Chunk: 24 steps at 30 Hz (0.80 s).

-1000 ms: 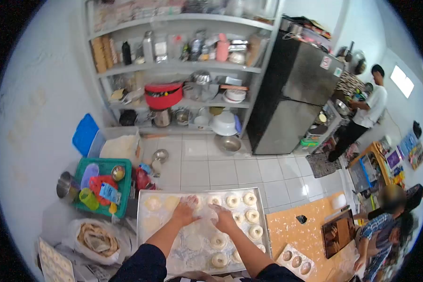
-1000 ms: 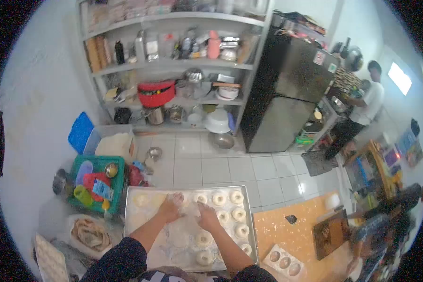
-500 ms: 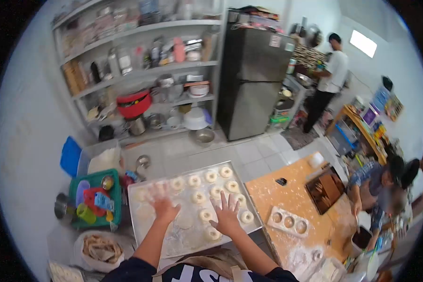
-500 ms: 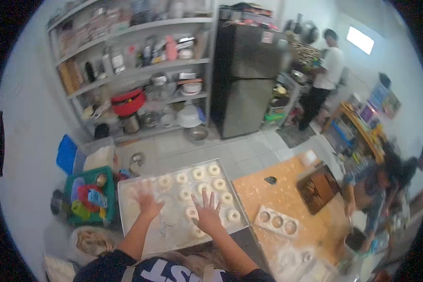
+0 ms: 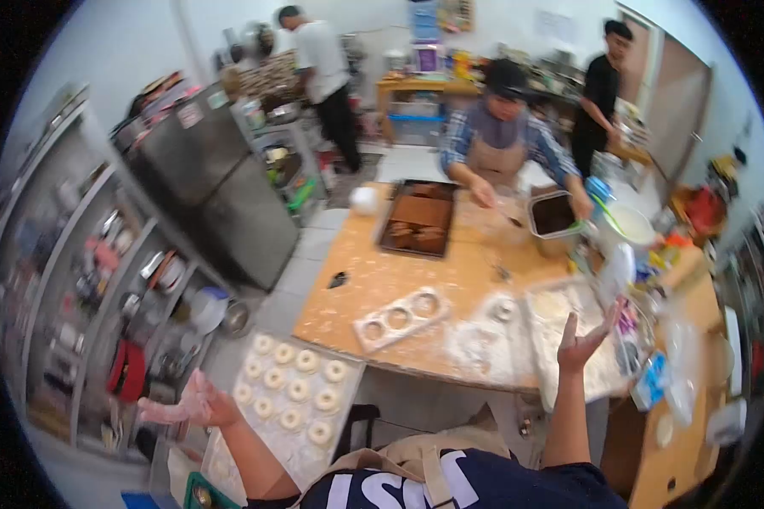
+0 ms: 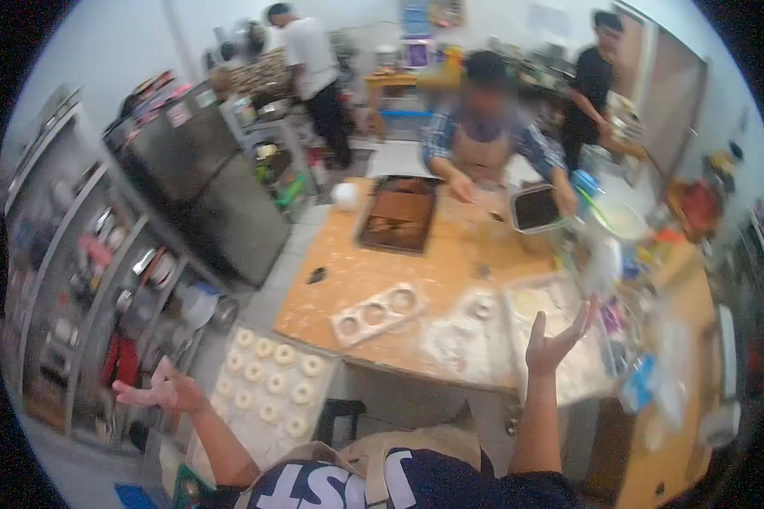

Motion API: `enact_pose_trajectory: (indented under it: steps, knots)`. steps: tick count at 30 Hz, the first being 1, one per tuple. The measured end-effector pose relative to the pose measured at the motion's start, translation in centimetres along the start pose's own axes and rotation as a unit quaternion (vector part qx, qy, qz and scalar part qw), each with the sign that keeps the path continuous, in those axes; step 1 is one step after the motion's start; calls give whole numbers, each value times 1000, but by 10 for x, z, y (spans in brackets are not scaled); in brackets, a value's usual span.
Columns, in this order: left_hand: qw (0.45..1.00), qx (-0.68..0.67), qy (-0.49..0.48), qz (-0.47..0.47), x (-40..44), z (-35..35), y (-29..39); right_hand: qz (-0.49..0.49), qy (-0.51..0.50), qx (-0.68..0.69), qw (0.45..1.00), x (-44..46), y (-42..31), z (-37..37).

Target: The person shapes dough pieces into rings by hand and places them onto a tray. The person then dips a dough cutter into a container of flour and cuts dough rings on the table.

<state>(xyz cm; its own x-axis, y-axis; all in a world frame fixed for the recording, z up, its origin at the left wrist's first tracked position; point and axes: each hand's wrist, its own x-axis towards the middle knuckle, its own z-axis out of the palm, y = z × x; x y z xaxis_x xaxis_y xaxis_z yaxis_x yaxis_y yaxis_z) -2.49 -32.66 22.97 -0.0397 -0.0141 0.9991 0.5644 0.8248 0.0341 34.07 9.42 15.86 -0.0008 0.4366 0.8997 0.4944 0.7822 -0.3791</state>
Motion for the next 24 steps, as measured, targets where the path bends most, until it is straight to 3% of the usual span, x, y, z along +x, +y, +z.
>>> enact_pose_trajectory:
  steps: [1, 4, 5, 6, 7, 8, 11, 12, 14, 15, 17, 21, 23, 24]
  knots:
    - [998, 37, -24, 42, -4, 17, 28, 44, -1, -33, 998, -14, 34, -13]
    - [987, 0, -158, -20, -71, 90, 120, 145, -68, -105, 981, -31, 99, -59]
    - [971, -28, -231, -61, -91, 107, 154, 205, -157, -155, 954, -57, 135, -71]
    - [918, 4, -389, -76, -92, 108, 197, 292, -249, -163, 909, -64, 144, -80]
    - [871, -4, -488, -61, -102, 115, 226, 343, -355, -157, 855, -84, 162, -86]
    - [814, -9, -578, -44, -116, 122, 253, 344, -429, -113, 827, -112, 181, -88]
    - [717, -3, -697, 25, -164, 145, 295, 253, -553, 32, 793, -131, 166, -80]
    - [684, 7, -728, 47, -177, 153, 301, 206, -661, -24, 721, -108, 148, -77]
    - [614, 29, -784, 87, -195, 171, 305, 202, -724, -53, 657, -95, 135, -69]
    - [562, 32, -816, 129, -199, 175, 306, 162, -740, -57, 650, -110, 145, -65]
    - [453, 39, -864, 214, -203, 185, 301, 118, -706, -40, 697, -99, 148, -65]
    - [465, 24, -873, 142, -240, 205, 276, 160, -705, 11, 691, -97, 165, -70]
    - [527, -32, -836, 151, -243, 196, 271, 207, -701, 63, 679, -112, 180, -73]
    - [558, -61, -814, 152, -240, 193, 270, 274, -675, 52, 683, -103, 177, -73]
